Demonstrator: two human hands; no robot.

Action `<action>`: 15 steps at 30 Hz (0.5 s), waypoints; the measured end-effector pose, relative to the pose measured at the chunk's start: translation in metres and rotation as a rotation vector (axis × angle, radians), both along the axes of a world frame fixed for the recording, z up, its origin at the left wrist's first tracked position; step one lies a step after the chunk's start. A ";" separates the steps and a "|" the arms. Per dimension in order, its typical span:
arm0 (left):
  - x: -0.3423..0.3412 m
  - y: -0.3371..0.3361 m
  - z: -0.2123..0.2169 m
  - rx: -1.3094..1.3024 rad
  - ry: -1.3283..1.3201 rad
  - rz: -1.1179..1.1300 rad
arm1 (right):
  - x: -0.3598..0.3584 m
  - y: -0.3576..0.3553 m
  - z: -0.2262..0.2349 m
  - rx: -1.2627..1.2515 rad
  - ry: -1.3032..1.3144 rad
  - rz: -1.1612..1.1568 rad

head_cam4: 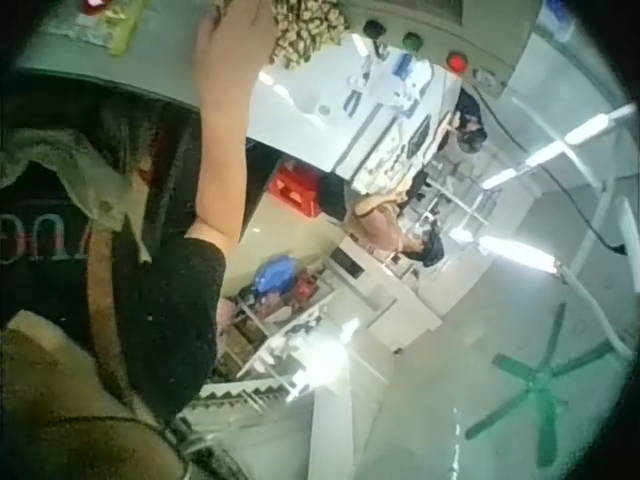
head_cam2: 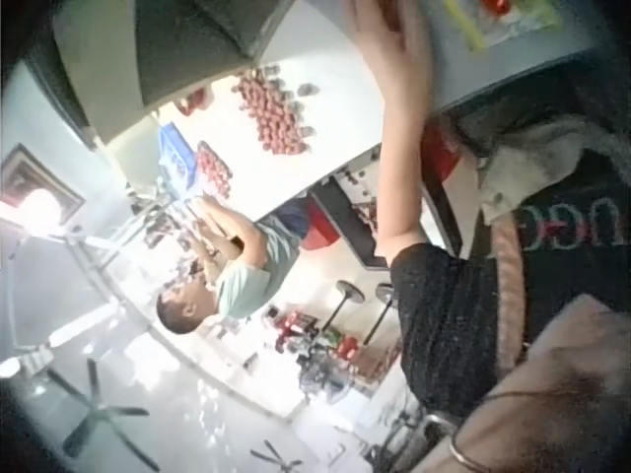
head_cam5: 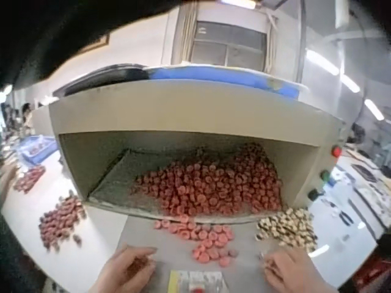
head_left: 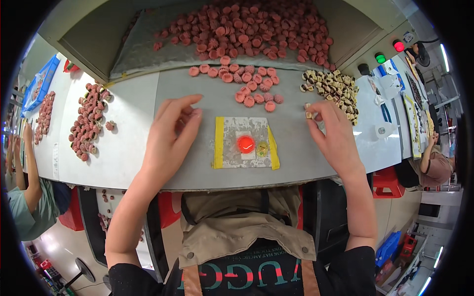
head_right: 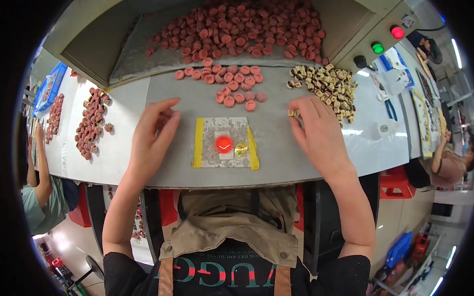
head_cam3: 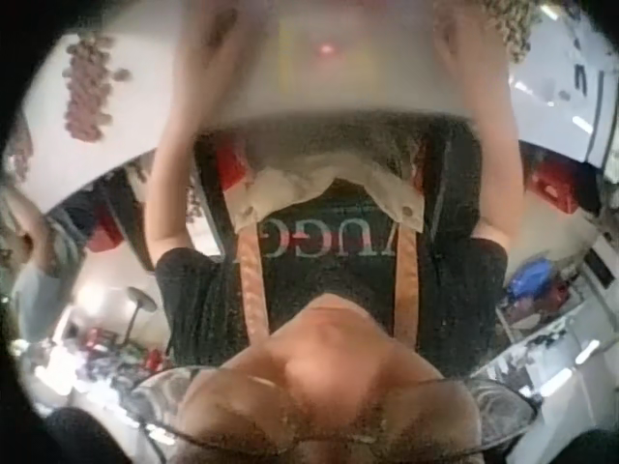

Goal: The person assembles small toy figurine parts by hand, dipping components into glue and pressing them together, pushes assembled pieces into a bin, and refills the glue container using a squeeze bottle.

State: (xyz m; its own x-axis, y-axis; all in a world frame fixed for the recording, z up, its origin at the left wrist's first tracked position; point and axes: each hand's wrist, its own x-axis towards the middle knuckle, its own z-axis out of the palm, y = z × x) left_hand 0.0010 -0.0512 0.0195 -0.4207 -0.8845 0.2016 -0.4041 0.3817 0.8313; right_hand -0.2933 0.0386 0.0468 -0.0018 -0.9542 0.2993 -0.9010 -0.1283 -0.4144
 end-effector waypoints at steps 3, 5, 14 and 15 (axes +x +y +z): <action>0.010 0.025 0.006 0.454 0.367 0.012 | 0.006 0.015 0.005 0.195 0.039 0.098; 0.006 0.040 0.001 0.578 0.525 0.012 | 0.017 0.011 -0.006 0.133 0.064 0.160; -0.005 0.060 -0.011 0.964 0.958 -0.154 | 0.040 0.012 -0.013 0.118 -0.243 0.028; -0.004 0.060 -0.011 0.965 0.960 -0.150 | 0.040 0.012 -0.012 0.134 -0.231 0.012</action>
